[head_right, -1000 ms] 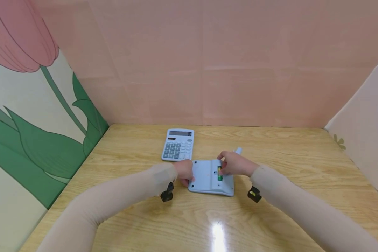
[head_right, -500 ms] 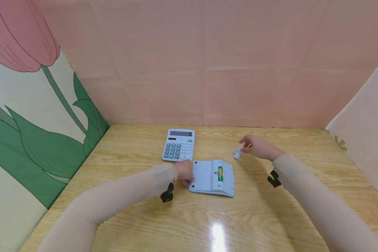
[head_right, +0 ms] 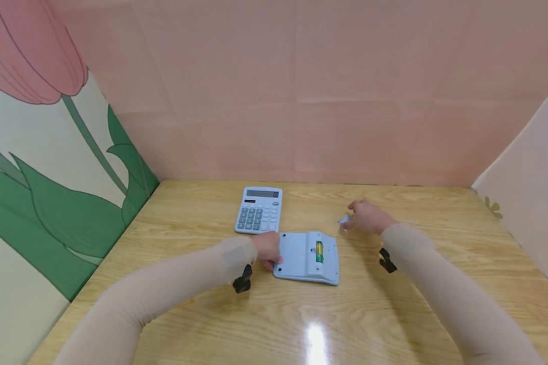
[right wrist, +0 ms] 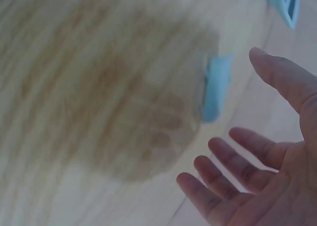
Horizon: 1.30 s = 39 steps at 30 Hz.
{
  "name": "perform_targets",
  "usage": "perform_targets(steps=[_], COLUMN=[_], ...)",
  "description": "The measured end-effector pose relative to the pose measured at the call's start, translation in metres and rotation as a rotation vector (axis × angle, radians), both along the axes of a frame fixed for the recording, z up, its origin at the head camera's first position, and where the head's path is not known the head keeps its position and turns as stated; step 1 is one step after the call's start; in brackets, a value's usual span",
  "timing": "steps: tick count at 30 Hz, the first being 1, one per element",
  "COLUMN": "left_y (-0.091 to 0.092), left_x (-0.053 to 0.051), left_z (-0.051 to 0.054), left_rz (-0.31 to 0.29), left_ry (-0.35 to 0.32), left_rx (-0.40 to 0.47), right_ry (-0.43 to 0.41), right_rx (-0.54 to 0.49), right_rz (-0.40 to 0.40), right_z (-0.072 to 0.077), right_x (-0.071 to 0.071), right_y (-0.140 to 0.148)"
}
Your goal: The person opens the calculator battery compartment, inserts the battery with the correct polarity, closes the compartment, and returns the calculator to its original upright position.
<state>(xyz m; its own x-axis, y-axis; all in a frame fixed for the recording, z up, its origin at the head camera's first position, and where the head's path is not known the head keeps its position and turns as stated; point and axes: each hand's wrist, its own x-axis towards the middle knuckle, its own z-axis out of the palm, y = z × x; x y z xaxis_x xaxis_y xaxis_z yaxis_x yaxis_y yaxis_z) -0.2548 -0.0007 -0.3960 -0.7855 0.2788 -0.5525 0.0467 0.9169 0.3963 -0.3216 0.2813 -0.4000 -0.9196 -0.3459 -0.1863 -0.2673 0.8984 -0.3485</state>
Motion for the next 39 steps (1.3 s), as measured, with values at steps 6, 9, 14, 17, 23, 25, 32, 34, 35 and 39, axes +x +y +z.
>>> perform_targets(steps=[6, 9, 14, 17, 23, 25, 32, 34, 35, 39], left_y=[0.0, 0.0, 0.0, 0.001, 0.0, -0.001, 0.0, 0.0, 0.0, 0.0], left_x=[-0.001, -0.002, 0.0, 0.0, 0.001, 0.001, 0.0, 0.0, 0.0, -0.001], left_z=[-0.001, -0.001, 0.0, 0.001, 0.003, 0.003, 0.002, 0.002, 0.001, 0.0], left_rz=[-0.003, -0.01, -0.001, 0.005, -0.011, -0.018, -0.001, 0.002, 0.004, 0.011], left_ry=[-0.004, -0.001, -0.005, -0.013, -0.005, -0.001, -0.005, -0.007, -0.007, -0.004], left_rx=[0.001, -0.008, -0.006, -0.002, -0.018, -0.019, -0.006, -0.006, -0.006, -0.002], right_ry=[0.006, 0.0, -0.013, -0.017, -0.033, -0.038, -0.042, -0.043, -0.043, -0.038], right_rx=[0.011, 0.009, 0.003, -0.002, 0.0, 0.004, 0.011, 0.013, 0.012, 0.003], right_rz=[-0.047, -0.066, -0.092, -0.102, -0.106, -0.107, -0.12, -0.121, -0.12, -0.116], right_z=[-0.009, -0.012, -0.014, -0.015, -0.013, -0.013, -0.012, -0.012, -0.013, -0.014], right_x=[0.001, 0.0, -0.001, -0.001, 0.0, 0.0, 0.0, 0.0, -0.001, -0.001], right_y=[-0.01, -0.011, -0.013, -0.014, -0.015, -0.015, -0.016, -0.016, -0.016, -0.015])
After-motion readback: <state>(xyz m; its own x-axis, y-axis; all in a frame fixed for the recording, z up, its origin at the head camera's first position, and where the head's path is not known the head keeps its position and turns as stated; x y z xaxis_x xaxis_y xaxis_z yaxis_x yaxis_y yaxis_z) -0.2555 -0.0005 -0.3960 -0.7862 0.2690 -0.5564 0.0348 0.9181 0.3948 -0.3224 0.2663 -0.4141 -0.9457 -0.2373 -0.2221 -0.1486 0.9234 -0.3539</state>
